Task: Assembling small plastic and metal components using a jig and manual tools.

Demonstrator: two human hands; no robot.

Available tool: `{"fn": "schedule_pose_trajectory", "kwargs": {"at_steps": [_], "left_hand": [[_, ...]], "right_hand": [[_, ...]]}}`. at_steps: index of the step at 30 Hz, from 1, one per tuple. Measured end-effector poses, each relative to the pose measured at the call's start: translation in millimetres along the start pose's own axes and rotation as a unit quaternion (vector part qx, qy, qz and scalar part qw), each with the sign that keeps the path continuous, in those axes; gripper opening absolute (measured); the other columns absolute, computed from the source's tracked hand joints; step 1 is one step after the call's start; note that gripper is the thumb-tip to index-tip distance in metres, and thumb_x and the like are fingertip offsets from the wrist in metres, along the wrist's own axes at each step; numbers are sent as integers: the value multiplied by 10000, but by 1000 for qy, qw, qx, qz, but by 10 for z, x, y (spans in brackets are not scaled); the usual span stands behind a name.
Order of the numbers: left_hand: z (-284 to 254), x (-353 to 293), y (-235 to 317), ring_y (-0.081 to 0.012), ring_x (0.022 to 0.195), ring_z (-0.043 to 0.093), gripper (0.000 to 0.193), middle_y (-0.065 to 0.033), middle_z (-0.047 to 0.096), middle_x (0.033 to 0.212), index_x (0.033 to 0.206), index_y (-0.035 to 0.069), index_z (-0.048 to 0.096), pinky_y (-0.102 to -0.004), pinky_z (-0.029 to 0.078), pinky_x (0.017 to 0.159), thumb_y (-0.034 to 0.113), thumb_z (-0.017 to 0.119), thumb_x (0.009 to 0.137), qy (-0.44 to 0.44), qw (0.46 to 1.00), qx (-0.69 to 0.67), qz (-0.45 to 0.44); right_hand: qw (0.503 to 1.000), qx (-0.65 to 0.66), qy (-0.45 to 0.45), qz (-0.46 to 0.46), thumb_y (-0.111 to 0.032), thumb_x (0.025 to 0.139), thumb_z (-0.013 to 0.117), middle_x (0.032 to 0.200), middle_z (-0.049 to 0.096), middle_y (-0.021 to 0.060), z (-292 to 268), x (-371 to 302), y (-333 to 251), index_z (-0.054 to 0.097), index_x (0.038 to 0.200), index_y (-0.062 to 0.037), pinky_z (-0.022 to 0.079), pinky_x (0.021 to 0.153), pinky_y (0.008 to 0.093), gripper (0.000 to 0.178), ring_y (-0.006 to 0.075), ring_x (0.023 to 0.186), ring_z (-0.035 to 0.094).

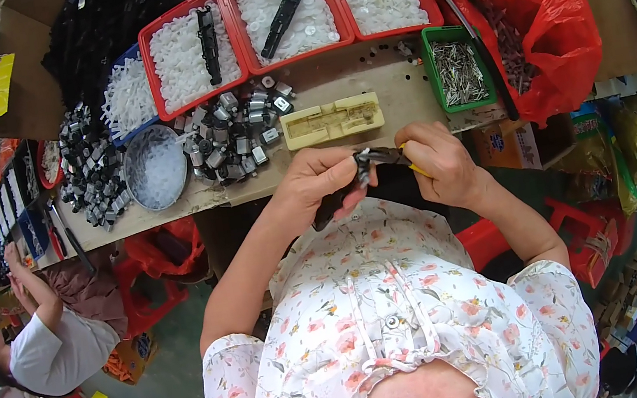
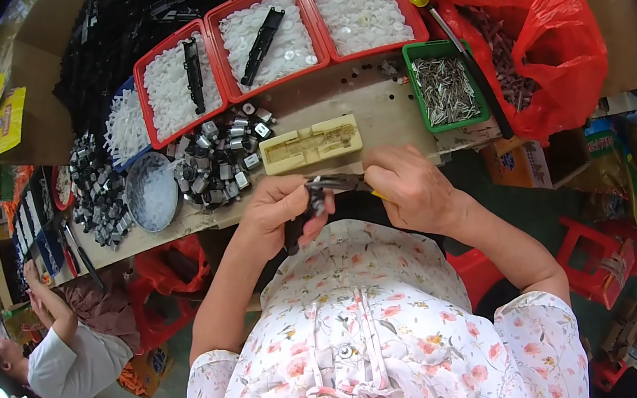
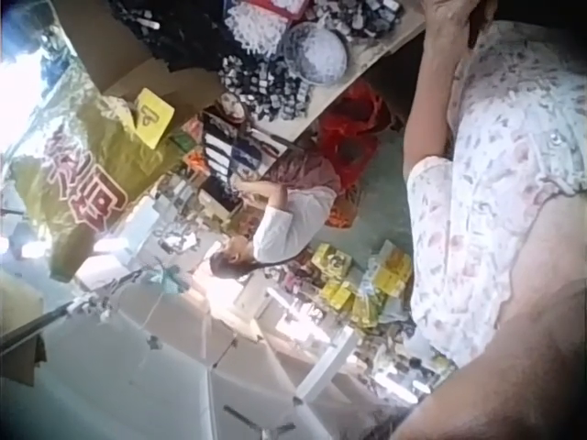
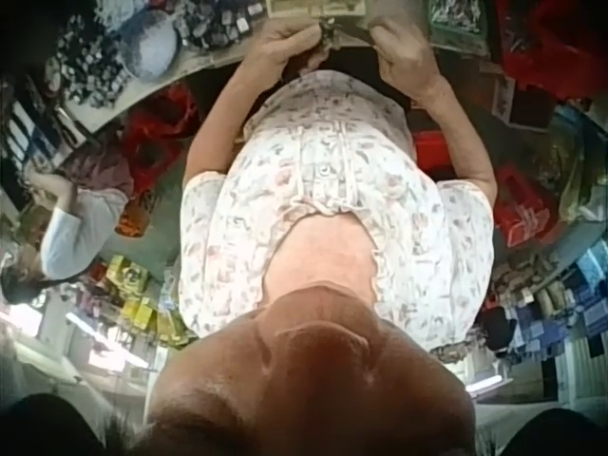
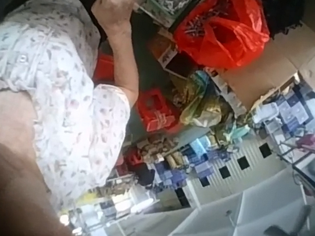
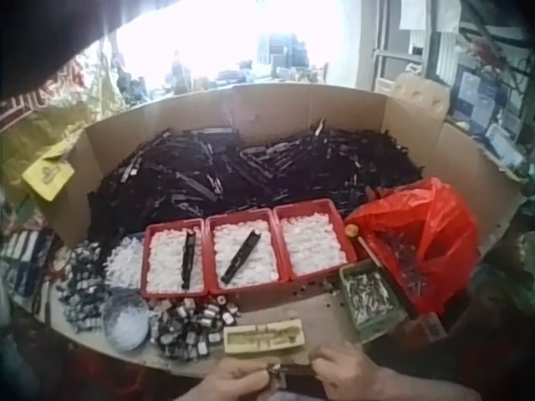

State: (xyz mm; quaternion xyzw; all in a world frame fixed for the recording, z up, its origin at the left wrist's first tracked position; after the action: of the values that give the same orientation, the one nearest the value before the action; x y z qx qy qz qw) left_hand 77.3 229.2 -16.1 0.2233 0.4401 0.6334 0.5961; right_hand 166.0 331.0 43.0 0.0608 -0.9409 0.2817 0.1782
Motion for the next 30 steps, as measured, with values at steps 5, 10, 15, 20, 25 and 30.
{"fn": "schedule_pose_trajectory", "kwargs": {"at_steps": [5, 10, 15, 20, 25, 30], "left_hand": [[89, -99, -123, -110, 508, 485, 381, -45, 560, 644, 964, -36, 667, -254, 404, 500, 335, 588, 1003, -100, 978, -172, -60], [-441, -466, -119, -142, 521, 520, 430, -45, 581, 665, 942, -35, 662, -274, 417, 503, 382, 581, 1006, 32, 991, 106, -80], [-953, -1081, -168, -253, 636, 620, 305, -128, 627, 715, 932, -58, 682, -320, 487, 601, 244, 644, 956, 98, 769, 631, -17], [-645, -827, 347, -342, 707, 631, 211, -175, 636, 769, 931, -40, 697, -389, 488, 633, 168, 693, 893, 150, 805, 573, 31], [-448, -54, 929, -355, 788, 623, 117, -168, 624, 841, 890, -6, 700, -435, 486, 702, 104, 706, 848, 225, 683, 652, 240], [-636, 703, 1175, -335, 886, 604, 126, -139, 633, 829, 782, 12, 677, -425, 520, 725, 120, 743, 776, 292, 532, 738, 295]], "right_hand": [[999, 10, -31, -14, 47, 671, 600, 971, 602, 144, 87, 42, -51, 521, 836, -3, 409, 711, 392, 190, 330, 832, 592], [998, -34, -45, 0, 14, 694, 621, 1058, 592, 142, 173, 105, 114, 544, 902, -18, 410, 778, 416, 224, 335, 948, 584], [980, -136, -29, 144, -7, 770, 599, 1099, 540, 175, 119, 150, 701, 542, 1011, -5, 432, 830, 454, 248, 372, 1007, 554], [949, -240, -81, 187, -35, 827, 617, 1137, 532, 169, 312, 160, 959, 541, 1091, 0, 444, 882, 477, 277, 359, 1079, 535], [952, -233, -88, 177, -114, 858, 679, 1229, 512, 182, 319, 116, 906, 534, 1180, -4, 433, 948, 478, 370, 371, 1156, 511], [964, -207, -64, 151, -112, 856, 697, 1295, 491, 205, 248, 102, 800, 533, 1237, -22, 424, 1002, 470, 424, 404, 1219, 488]]}}
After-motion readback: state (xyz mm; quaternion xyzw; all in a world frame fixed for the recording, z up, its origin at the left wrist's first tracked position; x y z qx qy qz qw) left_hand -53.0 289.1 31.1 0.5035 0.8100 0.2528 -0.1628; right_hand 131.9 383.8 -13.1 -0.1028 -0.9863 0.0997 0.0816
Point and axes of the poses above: each hand's wrist, its own x-axis towards the middle knuckle, its own z-axis out of the palm, y = z × x, the point moved 9 cm from there along x, towards the middle knuckle
